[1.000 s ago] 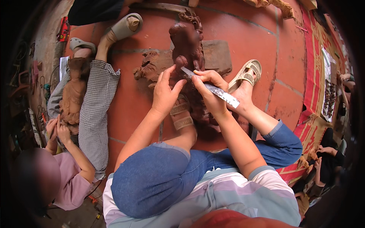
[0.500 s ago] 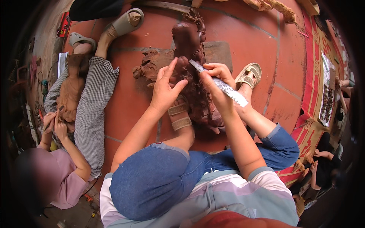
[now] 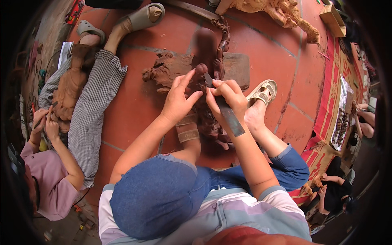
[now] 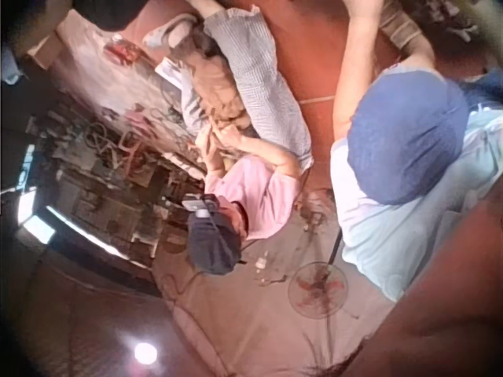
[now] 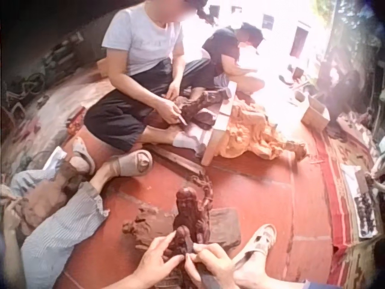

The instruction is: The person sits on the floor and carves a dark wooden object using a chisel and mallet. They repeatedly strike the chisel to shape the wood, occasionally rotating the piece to access different areas.

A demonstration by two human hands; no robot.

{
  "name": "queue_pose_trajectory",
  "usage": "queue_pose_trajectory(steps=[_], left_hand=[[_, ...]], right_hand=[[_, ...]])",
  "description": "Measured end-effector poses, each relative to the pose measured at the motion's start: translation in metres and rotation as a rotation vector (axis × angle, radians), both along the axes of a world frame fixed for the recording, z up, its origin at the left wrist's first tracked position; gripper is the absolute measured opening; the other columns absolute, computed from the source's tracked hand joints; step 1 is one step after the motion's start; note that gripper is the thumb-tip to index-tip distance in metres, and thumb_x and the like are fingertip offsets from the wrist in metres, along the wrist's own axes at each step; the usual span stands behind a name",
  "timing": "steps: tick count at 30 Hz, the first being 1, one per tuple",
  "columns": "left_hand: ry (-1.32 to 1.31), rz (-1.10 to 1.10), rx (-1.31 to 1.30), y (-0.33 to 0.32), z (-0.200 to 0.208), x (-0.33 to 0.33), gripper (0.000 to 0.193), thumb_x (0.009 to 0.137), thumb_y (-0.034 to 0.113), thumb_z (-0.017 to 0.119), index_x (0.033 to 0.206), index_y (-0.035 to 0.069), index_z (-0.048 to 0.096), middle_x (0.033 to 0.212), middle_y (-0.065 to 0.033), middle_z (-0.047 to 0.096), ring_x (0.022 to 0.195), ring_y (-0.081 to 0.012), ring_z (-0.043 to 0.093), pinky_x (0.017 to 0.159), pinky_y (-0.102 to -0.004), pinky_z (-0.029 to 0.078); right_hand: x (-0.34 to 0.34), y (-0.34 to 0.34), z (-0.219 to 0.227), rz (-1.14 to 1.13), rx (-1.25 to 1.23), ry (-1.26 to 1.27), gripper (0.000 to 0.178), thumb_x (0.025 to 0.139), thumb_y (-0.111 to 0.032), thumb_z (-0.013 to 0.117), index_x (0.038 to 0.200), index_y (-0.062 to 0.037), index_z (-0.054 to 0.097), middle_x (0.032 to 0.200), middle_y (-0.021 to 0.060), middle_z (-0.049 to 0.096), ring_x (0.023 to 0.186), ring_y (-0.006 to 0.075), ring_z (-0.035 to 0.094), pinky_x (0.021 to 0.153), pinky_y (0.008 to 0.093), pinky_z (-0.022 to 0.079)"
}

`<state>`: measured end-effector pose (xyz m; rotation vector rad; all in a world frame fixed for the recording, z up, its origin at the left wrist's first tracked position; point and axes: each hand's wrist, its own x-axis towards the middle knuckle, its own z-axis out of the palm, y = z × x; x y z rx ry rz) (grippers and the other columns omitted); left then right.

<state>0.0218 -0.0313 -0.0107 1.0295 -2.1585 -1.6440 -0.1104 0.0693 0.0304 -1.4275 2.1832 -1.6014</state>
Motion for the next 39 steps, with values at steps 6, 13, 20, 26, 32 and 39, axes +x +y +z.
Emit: queue_pose_trajectory(steps=[6, 13, 20, 26, 32, 39], left_hand=[[-0.011, 0.008, -0.001, 0.003, 0.001, 0.0, 0.069, 0.085, 0.016, 0.073, 0.146, 0.015, 0.042, 0.126, -0.0121, 0.05, 0.093, -0.0217, 0.061, 0.079, -0.0326, 0.053], [-0.009, -0.019, -0.048, 0.0, 0.0, 0.001, 0.066, 0.088, 0.008, 0.068, 0.148, 0.011, 0.04, 0.134, -0.0098, 0.046, 0.098, -0.0165, 0.058, 0.08, -0.027, 0.053], [0.005, -0.025, -0.118, 0.003, 0.001, 0.001, 0.064, 0.088, 0.007, 0.068, 0.146, 0.009, 0.041, 0.134, -0.0104, 0.047, 0.097, -0.0166, 0.059, 0.079, -0.0272, 0.053], [-0.016, 0.0, -0.072, 0.003, 0.005, -0.002, 0.064, 0.087, 0.012, 0.07, 0.145, 0.009, 0.043, 0.131, -0.0118, 0.049, 0.098, -0.0216, 0.06, 0.079, -0.0309, 0.053], [-0.033, -0.009, -0.075, 0.004, 0.002, 0.0, 0.063, 0.089, 0.008, 0.068, 0.146, 0.007, 0.041, 0.134, -0.0113, 0.048, 0.099, -0.0174, 0.059, 0.08, -0.0282, 0.052], [-0.031, 0.02, -0.04, 0.001, 0.004, -0.003, 0.062, 0.087, 0.014, 0.07, 0.143, 0.008, 0.043, 0.13, -0.013, 0.05, 0.094, -0.022, 0.061, 0.078, -0.0318, 0.053]], right_hand=[[-0.007, -0.003, -0.002, -0.024, 0.017, -0.047, 0.014, 0.074, -0.001, 0.076, 0.079, -0.0032, 0.063, 0.078, 0.0096, 0.064, 0.07, 0.0231, 0.066, 0.063, 0.0317, 0.054], [-0.003, -0.007, -0.002, -0.015, 0.004, -0.025, 0.014, 0.074, -0.001, 0.075, 0.079, -0.0029, 0.062, 0.082, 0.0115, 0.064, 0.07, 0.0252, 0.066, 0.063, 0.033, 0.054], [-0.002, -0.006, -0.007, -0.035, -0.037, -0.006, 0.015, 0.073, 0.0, 0.075, 0.083, -0.0027, 0.063, 0.08, 0.0114, 0.064, 0.072, 0.0252, 0.065, 0.063, 0.0327, 0.053], [-0.007, -0.006, -0.006, -0.047, -0.042, -0.04, 0.017, 0.073, 0.0, 0.076, 0.086, -0.0013, 0.065, 0.077, 0.0097, 0.064, 0.071, 0.0236, 0.066, 0.064, 0.0311, 0.054], [-0.007, -0.006, 0.002, -0.072, -0.02, -0.125, 0.015, 0.074, -0.002, 0.077, 0.083, -0.0016, 0.066, 0.077, 0.0092, 0.064, 0.072, 0.0216, 0.068, 0.064, 0.0298, 0.055], [-0.009, -0.008, -0.002, -0.088, -0.077, -0.158, 0.014, 0.074, -0.002, 0.076, 0.076, -0.0029, 0.063, 0.079, 0.0099, 0.064, 0.071, 0.0216, 0.067, 0.062, 0.03, 0.054]])
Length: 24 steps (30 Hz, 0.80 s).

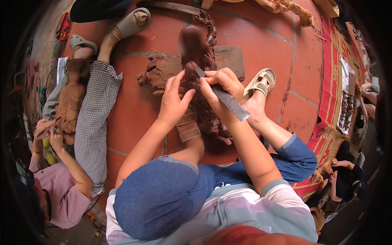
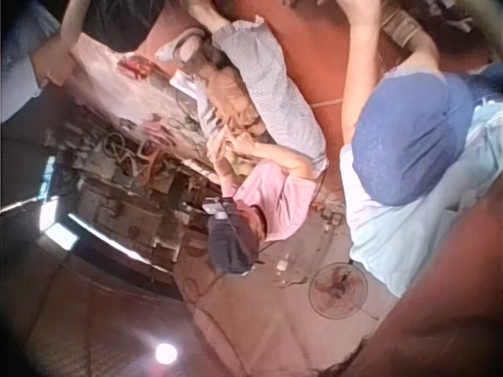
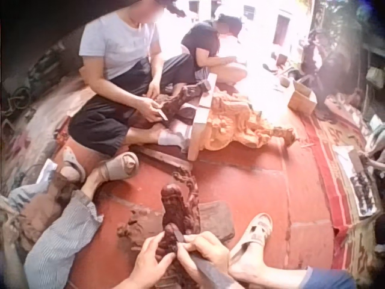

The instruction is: The person sits on the floor and carves a dark wooden object using a chisel and mallet. They repeatedly strike the chisel to shape the wood, occasionally rotating the piece to access different areas.

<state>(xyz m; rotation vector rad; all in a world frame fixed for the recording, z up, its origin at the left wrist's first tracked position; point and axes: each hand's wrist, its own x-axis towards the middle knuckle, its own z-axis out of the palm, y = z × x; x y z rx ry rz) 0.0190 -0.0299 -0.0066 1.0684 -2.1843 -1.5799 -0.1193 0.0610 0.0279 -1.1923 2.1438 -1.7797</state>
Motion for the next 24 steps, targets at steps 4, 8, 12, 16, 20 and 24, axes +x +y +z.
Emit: queue_pose_trajectory(steps=[4, 8, 12, 16, 20, 24], left_hand=[[0.001, -0.021, -0.054, 0.001, -0.001, 0.0, 0.062, 0.087, 0.013, 0.07, 0.143, 0.008, 0.043, 0.129, -0.0127, 0.05, 0.093, -0.0211, 0.061, 0.077, -0.0313, 0.053], [-0.001, -0.009, -0.017, 0.003, 0.001, -0.001, 0.062, 0.087, 0.013, 0.069, 0.143, 0.008, 0.043, 0.128, -0.0126, 0.051, 0.093, -0.0209, 0.06, 0.078, -0.0317, 0.053], [-0.017, -0.024, -0.07, 0.001, 0.001, 0.0, 0.061, 0.087, 0.013, 0.069, 0.143, 0.008, 0.044, 0.128, -0.0125, 0.051, 0.093, -0.021, 0.06, 0.078, -0.0318, 0.054], [-0.009, -0.015, -0.032, 0.001, 0.003, -0.002, 0.061, 0.088, 0.013, 0.069, 0.143, 0.009, 0.043, 0.127, -0.0126, 0.051, 0.094, -0.0213, 0.06, 0.079, -0.0321, 0.053], [-0.019, -0.018, -0.036, 0.003, 0.001, 0.001, 0.062, 0.088, 0.014, 0.069, 0.144, 0.009, 0.043, 0.128, -0.0123, 0.051, 0.095, -0.0215, 0.06, 0.079, -0.0322, 0.053], [-0.012, -0.039, -0.067, 0.002, 0.0, 0.001, 0.062, 0.088, 0.014, 0.069, 0.144, 0.009, 0.043, 0.129, -0.012, 0.05, 0.096, -0.0217, 0.06, 0.079, -0.0319, 0.053]], right_hand=[[0.003, 0.008, -0.003, 0.021, 0.008, -0.012, 0.013, 0.073, -0.001, 0.075, 0.076, -0.0022, 0.063, 0.077, 0.0096, 0.064, 0.068, 0.0202, 0.065, 0.061, 0.0303, 0.053], [0.001, 0.0, -0.004, -0.011, -0.018, 0.044, 0.013, 0.073, 0.0, 0.075, 0.08, -0.0021, 0.065, 0.074, 0.0082, 0.062, 0.066, 0.0206, 0.064, 0.06, 0.0296, 0.053], [0.002, 0.004, 0.003, 0.011, 0.066, 0.036, 0.014, 0.073, 0.0, 0.075, 0.083, -0.0015, 0.065, 0.075, 0.0083, 0.062, 0.068, 0.0216, 0.064, 0.061, 0.0301, 0.053], [0.003, 0.003, -0.011, 0.042, -0.041, 0.146, 0.015, 0.073, -0.001, 0.074, 0.084, -0.0016, 0.064, 0.078, 0.0083, 0.062, 0.068, 0.0217, 0.064, 0.061, 0.0306, 0.053], [0.002, 0.003, 0.0, 0.045, 0.029, 0.097, 0.018, 0.073, 0.0, 0.074, 0.087, -0.0024, 0.065, 0.079, 0.0081, 0.062, 0.068, 0.0215, 0.064, 0.061, 0.0305, 0.053], [0.002, 0.008, -0.005, 0.068, 0.013, 0.084, 0.018, 0.072, 0.0, 0.074, 0.087, -0.0027, 0.065, 0.076, 0.0073, 0.06, 0.065, 0.0211, 0.063, 0.059, 0.0294, 0.052]])
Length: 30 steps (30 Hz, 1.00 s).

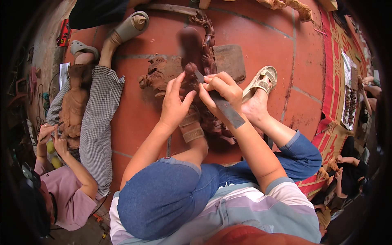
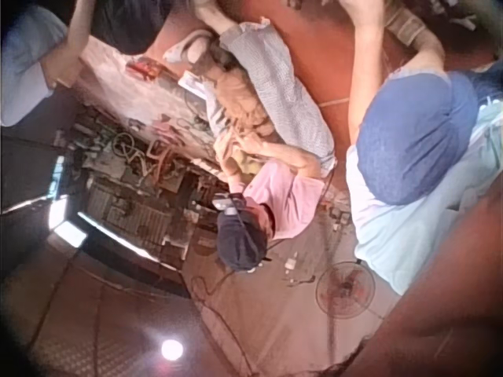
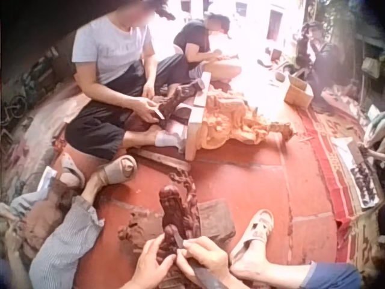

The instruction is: The person sits on the floor and carves a dark wooden object using a chisel and mallet. They repeatedly strike the chisel to shape the wood, occasionally rotating the piece to access different areas.

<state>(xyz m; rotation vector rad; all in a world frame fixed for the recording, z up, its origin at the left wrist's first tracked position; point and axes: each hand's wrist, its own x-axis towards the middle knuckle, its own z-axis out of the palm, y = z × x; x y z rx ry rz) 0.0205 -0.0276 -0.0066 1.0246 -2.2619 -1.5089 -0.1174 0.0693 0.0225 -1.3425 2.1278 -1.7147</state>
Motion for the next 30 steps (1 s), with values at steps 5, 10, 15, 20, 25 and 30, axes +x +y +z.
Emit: queue_pose_trajectory(steps=[5, 10, 15, 20, 25, 30], left_hand=[[-0.022, 0.009, 0.008, -0.001, 0.002, -0.002, 0.063, 0.087, 0.014, 0.07, 0.144, 0.009, 0.043, 0.13, -0.0123, 0.05, 0.096, -0.022, 0.06, 0.079, -0.0319, 0.053], [-0.021, -0.002, -0.008, -0.001, 0.001, -0.003, 0.063, 0.088, 0.012, 0.069, 0.144, 0.008, 0.042, 0.13, -0.013, 0.05, 0.096, -0.0209, 0.061, 0.078, -0.0309, 0.053], [-0.027, -0.015, -0.034, -0.002, 0.001, -0.002, 0.064, 0.088, 0.007, 0.068, 0.145, 0.006, 0.04, 0.132, -0.0138, 0.05, 0.095, -0.0182, 0.063, 0.077, -0.029, 0.053], [-0.026, -0.014, -0.013, -0.001, 0.001, -0.003, 0.064, 0.088, 0.007, 0.068, 0.146, 0.006, 0.039, 0.132, -0.0138, 0.049, 0.095, -0.0183, 0.063, 0.078, -0.0289, 0.053], [-0.033, -0.005, 0.004, 0.001, 0.005, -0.005, 0.064, 0.089, 0.006, 0.068, 0.146, 0.005, 0.039, 0.132, -0.0138, 0.049, 0.096, -0.0175, 0.063, 0.078, -0.0287, 0.053], [-0.022, 0.0, -0.012, 0.0, 0.0, -0.004, 0.064, 0.089, 0.006, 0.068, 0.146, 0.005, 0.038, 0.132, -0.0134, 0.049, 0.096, -0.017, 0.062, 0.078, -0.0286, 0.053]], right_hand=[[-0.003, -0.003, 0.001, -0.026, -0.012, -0.054, 0.015, 0.072, 0.0, 0.075, 0.082, -0.0026, 0.064, 0.075, 0.0081, 0.061, 0.065, 0.02, 0.064, 0.059, 0.0292, 0.052], [-0.011, -0.005, -0.004, -0.067, -0.064, -0.23, 0.013, 0.073, 0.001, 0.075, 0.071, -0.0009, 0.062, 0.073, 0.0091, 0.063, 0.07, 0.0179, 0.067, 0.063, 0.0282, 0.053], [-0.014, -0.001, -0.017, -0.07, -0.088, -0.712, 0.014, 0.08, -0.001, 0.073, 0.071, 0.0009, 0.063, 0.076, 0.0065, 0.066, 0.075, 0.012, 0.065, 0.069, 0.0254, 0.05], [-0.009, 0.005, -0.032, -0.112, -0.09, -0.909, 0.014, 0.083, -0.006, 0.074, 0.074, -0.0007, 0.065, 0.082, 0.0059, 0.069, 0.076, 0.0075, 0.062, 0.071, 0.0226, 0.048], [-0.01, -0.001, -0.024, -0.07, -0.197, -1.146, 0.013, 0.088, -0.002, 0.071, 0.078, -0.0033, 0.062, 0.089, 0.0085, 0.069, 0.084, 0.0137, 0.067, 0.081, 0.0309, 0.059], [-0.019, 0.003, -0.021, -0.026, -0.168, -1.201, 0.013, 0.087, -0.003, 0.071, 0.078, -0.0028, 0.062, 0.088, 0.0079, 0.069, 0.081, 0.011, 0.065, 0.078, 0.0275, 0.055]])
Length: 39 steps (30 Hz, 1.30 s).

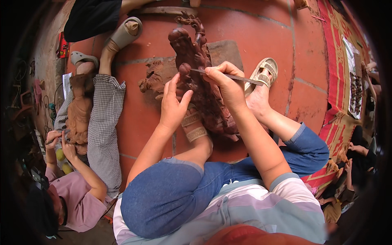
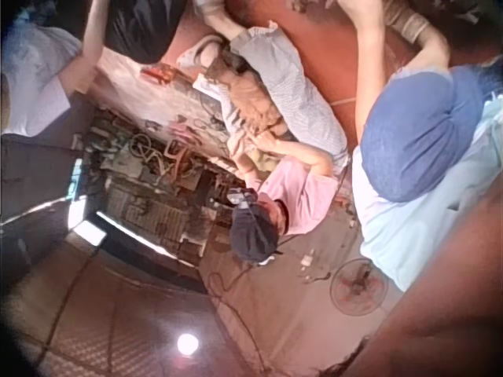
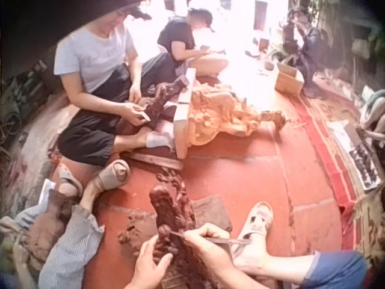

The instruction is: The person sits on the floor and carves a dark wooden object using a chisel and mallet. They repeatedly strike the chisel to shape the wood, occasionally rotating the piece to access different areas.

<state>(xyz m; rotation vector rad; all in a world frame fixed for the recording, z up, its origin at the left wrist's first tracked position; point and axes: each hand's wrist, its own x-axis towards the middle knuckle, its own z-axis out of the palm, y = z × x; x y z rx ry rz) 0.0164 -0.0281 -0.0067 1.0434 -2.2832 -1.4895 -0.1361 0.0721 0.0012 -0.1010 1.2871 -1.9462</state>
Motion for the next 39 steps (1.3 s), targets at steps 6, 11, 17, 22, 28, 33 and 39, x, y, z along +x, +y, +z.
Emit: queue_pose_trajectory(steps=[6, 11, 17, 22, 28, 33, 39], left_hand=[[-0.033, -0.008, 0.002, 0.003, 0.005, -0.001, 0.064, 0.089, 0.006, 0.067, 0.146, 0.006, 0.039, 0.132, -0.0133, 0.049, 0.095, -0.0167, 0.063, 0.078, -0.0282, 0.054], [-0.003, 0.014, 0.024, 0.002, 0.002, 0.0, 0.062, 0.088, 0.01, 0.068, 0.144, 0.007, 0.041, 0.129, -0.0127, 0.05, 0.093, -0.0197, 0.06, 0.078, -0.0303, 0.054], [0.024, 0.018, 0.042, 0.003, -0.001, 0.0, 0.063, 0.088, 0.012, 0.069, 0.144, 0.008, 0.042, 0.131, -0.0126, 0.049, 0.094, -0.02, 0.06, 0.077, -0.0303, 0.053], [-0.004, 0.014, 0.024, 0.001, 0.001, 0.001, 0.063, 0.088, 0.014, 0.069, 0.144, 0.009, 0.042, 0.131, -0.0119, 0.049, 0.096, -0.0216, 0.06, 0.078, -0.0315, 0.053], [-0.016, 0.008, 0.009, -0.001, 0.0, 0.005, 0.063, 0.087, 0.016, 0.07, 0.144, 0.01, 0.043, 0.131, -0.0117, 0.049, 0.1, -0.0246, 0.059, 0.083, -0.0337, 0.052], [0.045, -0.004, -0.014, -0.001, -0.002, 0.006, 0.063, 0.087, 0.016, 0.07, 0.143, 0.011, 0.043, 0.129, -0.0133, 0.05, 0.107, -0.0276, 0.059, 0.087, -0.0354, 0.051], [0.023, -0.011, -0.027, -0.002, -0.001, 0.007, 0.062, 0.087, 0.016, 0.07, 0.143, 0.011, 0.044, 0.128, -0.0142, 0.05, 0.11, -0.0278, 0.057, 0.087, -0.0358, 0.05]], right_hand=[[0.005, 0.003, -0.005, -0.022, 0.083, 0.186, 0.013, 0.084, -0.004, 0.073, 0.074, -0.0013, 0.065, 0.083, 0.0029, 0.068, 0.078, 0.0055, 0.06, 0.071, 0.0223, 0.048], [0.007, -0.006, 0.009, -0.062, 0.109, 0.89, 0.012, 0.076, -0.002, 0.073, 0.074, -0.0018, 0.061, 0.076, 0.0104, 0.063, 0.068, 0.0188, 0.065, 0.063, 0.0287, 0.052], [0.008, -0.01, 0.031, 0.042, 0.19, 1.116, 0.014, 0.073, -0.004, 0.072, 0.073, -0.0045, 0.059, 0.074, 0.0086, 0.055, 0.063, 0.0261, 0.06, 0.058, 0.0345, 0.05], [0.01, -0.014, 0.045, 0.146, 0.269, 1.197, 0.011, 0.073, 0.0, 0.073, 0.075, -0.0019, 0.062, 0.078, 0.0103, 0.061, 0.066, 0.0242, 0.063, 0.06, 0.0321, 0.051], [0.013, -0.015, 0.044, 0.214, 0.272, 1.279, 0.011, 0.073, 0.0, 0.072, 0.079, -0.0018, 0.062, 0.078, 0.0091, 0.061, 0.065, 0.0238, 0.062, 0.059, 0.0318, 0.051], [0.013, -0.013, 0.044, 0.186, 0.262, 1.249, 0.016, 0.073, -0.003, 0.071, 0.073, -0.0062, 0.055, 0.074, 0.0095, 0.05, 0.065, 0.0292, 0.058, 0.059, 0.0361, 0.049], [0.013, -0.015, 0.042, 0.187, 0.256, 1.273, 0.016, 0.072, -0.003, 0.071, 0.075, -0.005, 0.055, 0.075, 0.0102, 0.051, 0.066, 0.0302, 0.057, 0.059, 0.037, 0.048]])
